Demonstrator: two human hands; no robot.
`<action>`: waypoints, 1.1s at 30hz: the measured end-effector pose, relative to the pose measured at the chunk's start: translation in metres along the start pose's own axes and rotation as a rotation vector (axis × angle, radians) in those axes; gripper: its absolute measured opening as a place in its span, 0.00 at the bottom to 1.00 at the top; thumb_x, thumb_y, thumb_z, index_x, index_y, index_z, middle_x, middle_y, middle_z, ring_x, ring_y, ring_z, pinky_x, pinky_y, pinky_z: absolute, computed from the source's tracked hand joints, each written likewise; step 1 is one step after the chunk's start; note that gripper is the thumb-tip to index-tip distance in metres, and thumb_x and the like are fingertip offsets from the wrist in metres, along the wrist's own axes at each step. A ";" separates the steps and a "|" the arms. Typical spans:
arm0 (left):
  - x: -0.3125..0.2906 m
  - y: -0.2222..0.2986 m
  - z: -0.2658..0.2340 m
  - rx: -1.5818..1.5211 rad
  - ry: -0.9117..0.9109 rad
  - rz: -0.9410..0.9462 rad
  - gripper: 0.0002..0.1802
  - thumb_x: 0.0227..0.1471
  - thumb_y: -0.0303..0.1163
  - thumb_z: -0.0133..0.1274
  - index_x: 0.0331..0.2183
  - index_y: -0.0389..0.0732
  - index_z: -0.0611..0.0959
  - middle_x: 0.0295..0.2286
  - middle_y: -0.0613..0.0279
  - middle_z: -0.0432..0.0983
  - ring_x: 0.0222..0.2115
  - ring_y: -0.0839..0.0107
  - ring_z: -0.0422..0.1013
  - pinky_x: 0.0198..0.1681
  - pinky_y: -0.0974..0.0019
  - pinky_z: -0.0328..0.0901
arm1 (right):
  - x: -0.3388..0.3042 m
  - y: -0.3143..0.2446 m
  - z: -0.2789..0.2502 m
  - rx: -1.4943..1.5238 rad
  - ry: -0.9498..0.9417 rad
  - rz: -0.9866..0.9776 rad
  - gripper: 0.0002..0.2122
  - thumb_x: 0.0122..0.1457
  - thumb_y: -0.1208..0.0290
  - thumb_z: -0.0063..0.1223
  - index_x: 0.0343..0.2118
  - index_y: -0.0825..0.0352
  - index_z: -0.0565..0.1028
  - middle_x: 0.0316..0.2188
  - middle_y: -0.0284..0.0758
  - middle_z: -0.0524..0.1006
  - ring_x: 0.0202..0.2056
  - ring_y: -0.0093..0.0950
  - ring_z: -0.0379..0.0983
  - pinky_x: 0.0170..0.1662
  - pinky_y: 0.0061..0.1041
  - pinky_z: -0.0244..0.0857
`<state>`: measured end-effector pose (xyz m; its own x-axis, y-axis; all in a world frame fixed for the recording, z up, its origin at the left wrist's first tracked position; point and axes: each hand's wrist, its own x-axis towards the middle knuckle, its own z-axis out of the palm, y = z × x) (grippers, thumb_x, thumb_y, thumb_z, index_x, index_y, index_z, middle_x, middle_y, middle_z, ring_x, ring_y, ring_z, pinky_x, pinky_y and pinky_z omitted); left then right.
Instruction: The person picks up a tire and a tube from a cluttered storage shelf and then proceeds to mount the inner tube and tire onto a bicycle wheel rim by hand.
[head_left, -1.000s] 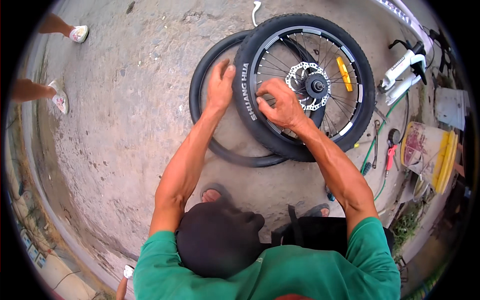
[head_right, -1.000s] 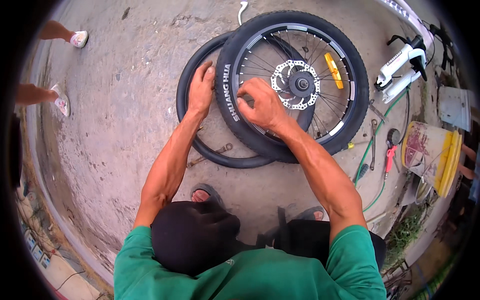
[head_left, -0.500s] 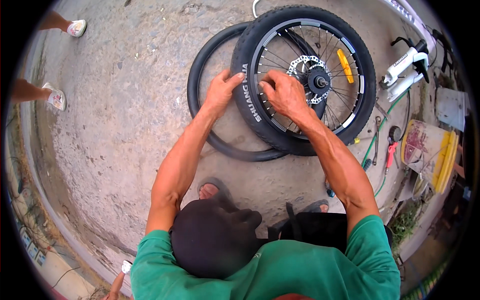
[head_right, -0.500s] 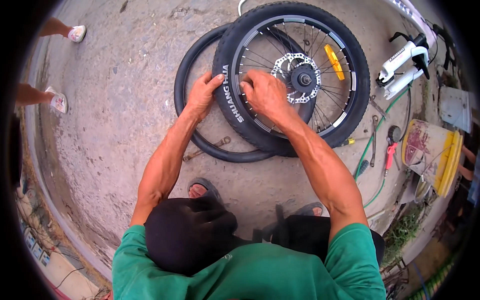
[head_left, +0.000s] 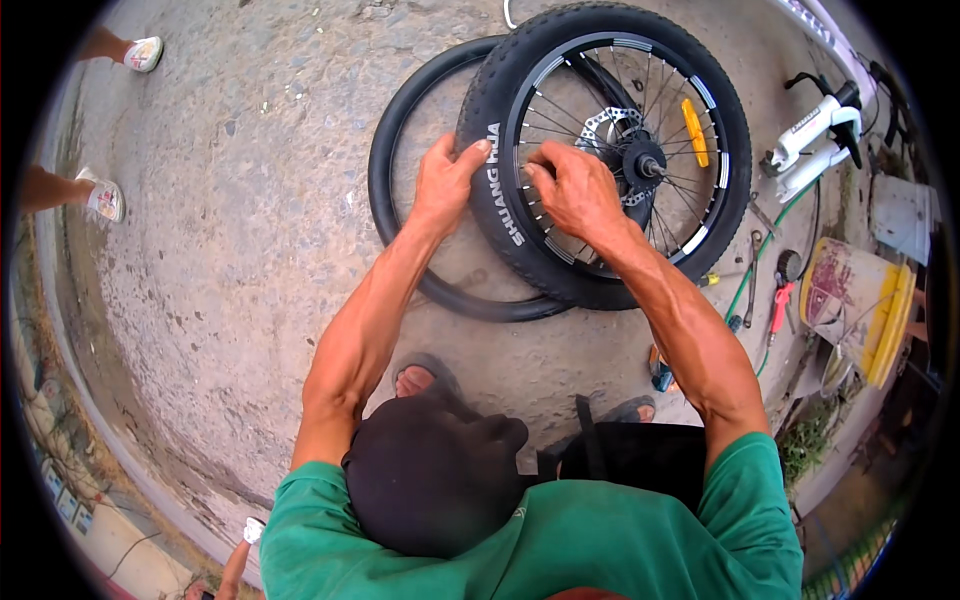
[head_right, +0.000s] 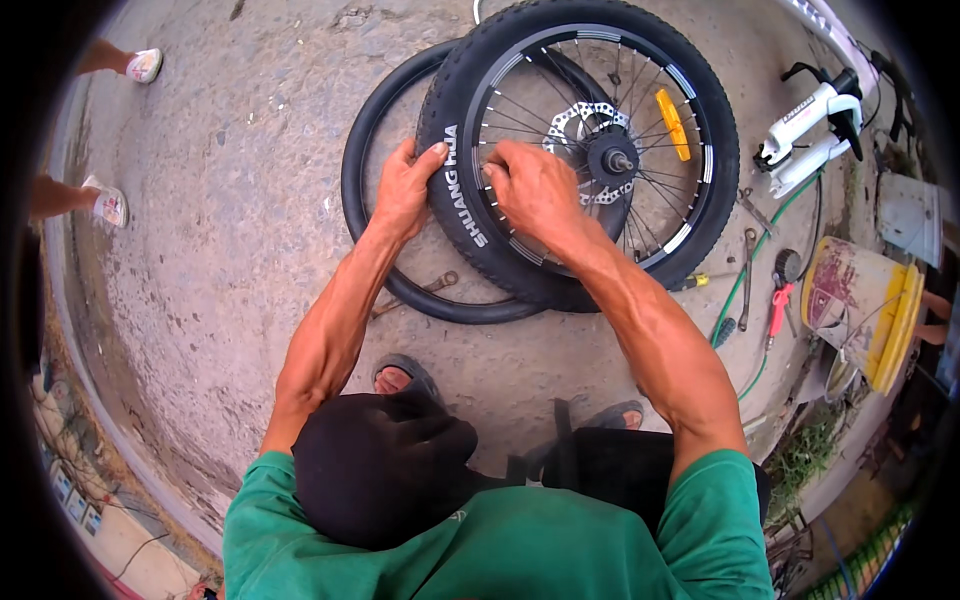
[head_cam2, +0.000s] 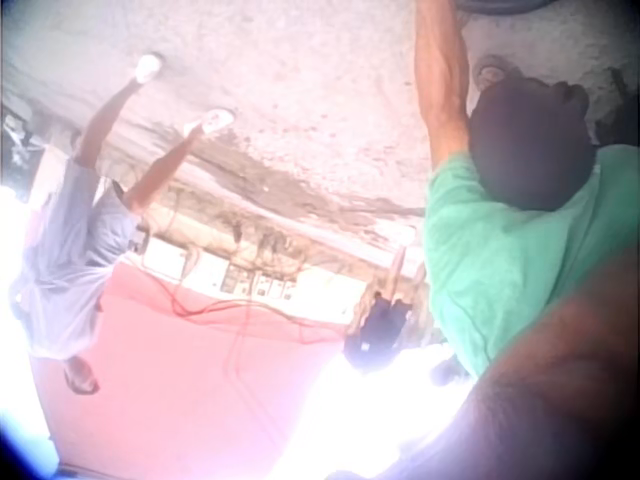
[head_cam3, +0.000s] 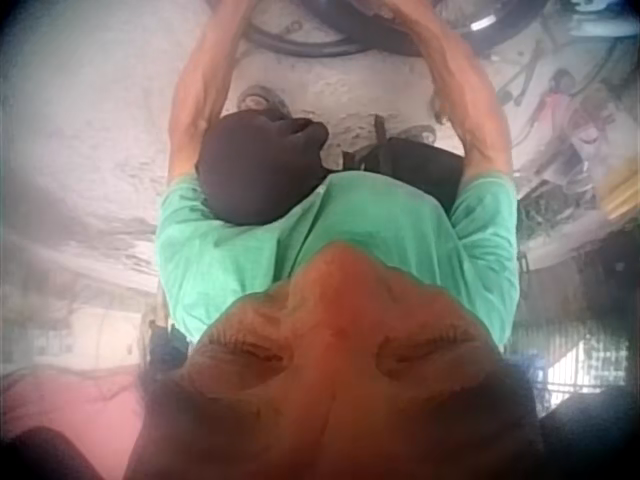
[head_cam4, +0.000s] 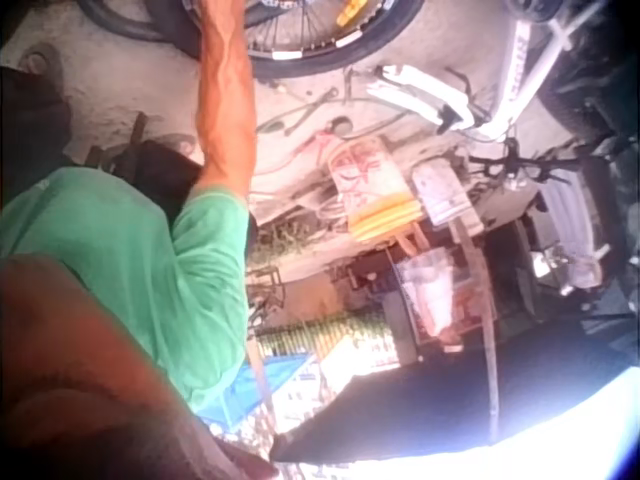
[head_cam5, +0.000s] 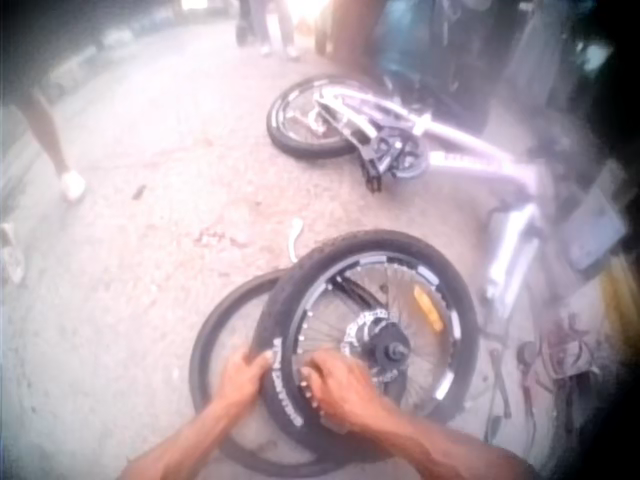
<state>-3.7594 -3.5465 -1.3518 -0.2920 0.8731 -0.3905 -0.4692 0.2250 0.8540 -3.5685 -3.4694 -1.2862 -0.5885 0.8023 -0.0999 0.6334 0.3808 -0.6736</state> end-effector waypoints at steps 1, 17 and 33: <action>-0.001 0.001 0.001 0.001 0.001 -0.003 0.17 0.64 0.32 0.61 0.47 0.29 0.80 0.36 0.57 0.83 0.33 0.74 0.79 0.36 0.68 0.75 | 0.000 0.000 -0.001 -0.013 -0.023 0.001 0.08 0.64 0.66 0.60 0.37 0.67 0.82 0.35 0.45 0.84 0.41 0.49 0.82 0.44 0.47 0.74; -0.004 0.004 0.010 0.180 0.000 0.070 0.20 0.65 0.38 0.60 0.49 0.31 0.79 0.39 0.56 0.82 0.36 0.74 0.77 0.40 0.66 0.74 | -0.003 0.004 0.001 0.092 0.015 0.010 0.09 0.64 0.69 0.61 0.37 0.72 0.79 0.31 0.51 0.83 0.37 0.52 0.81 0.42 0.45 0.73; -0.028 0.038 -0.004 0.192 -0.229 -0.278 0.27 0.61 0.28 0.62 0.59 0.32 0.76 0.50 0.56 0.80 0.50 0.71 0.76 0.57 0.62 0.71 | -0.013 0.014 0.003 0.230 0.135 -0.086 0.08 0.63 0.68 0.62 0.36 0.69 0.80 0.32 0.46 0.83 0.36 0.48 0.82 0.40 0.45 0.74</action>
<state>-3.7728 -3.5638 -1.3099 0.0274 0.8362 -0.5478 -0.3334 0.5242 0.7836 -3.5531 -3.4762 -1.2970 -0.5536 0.8311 0.0531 0.4444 0.3487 -0.8252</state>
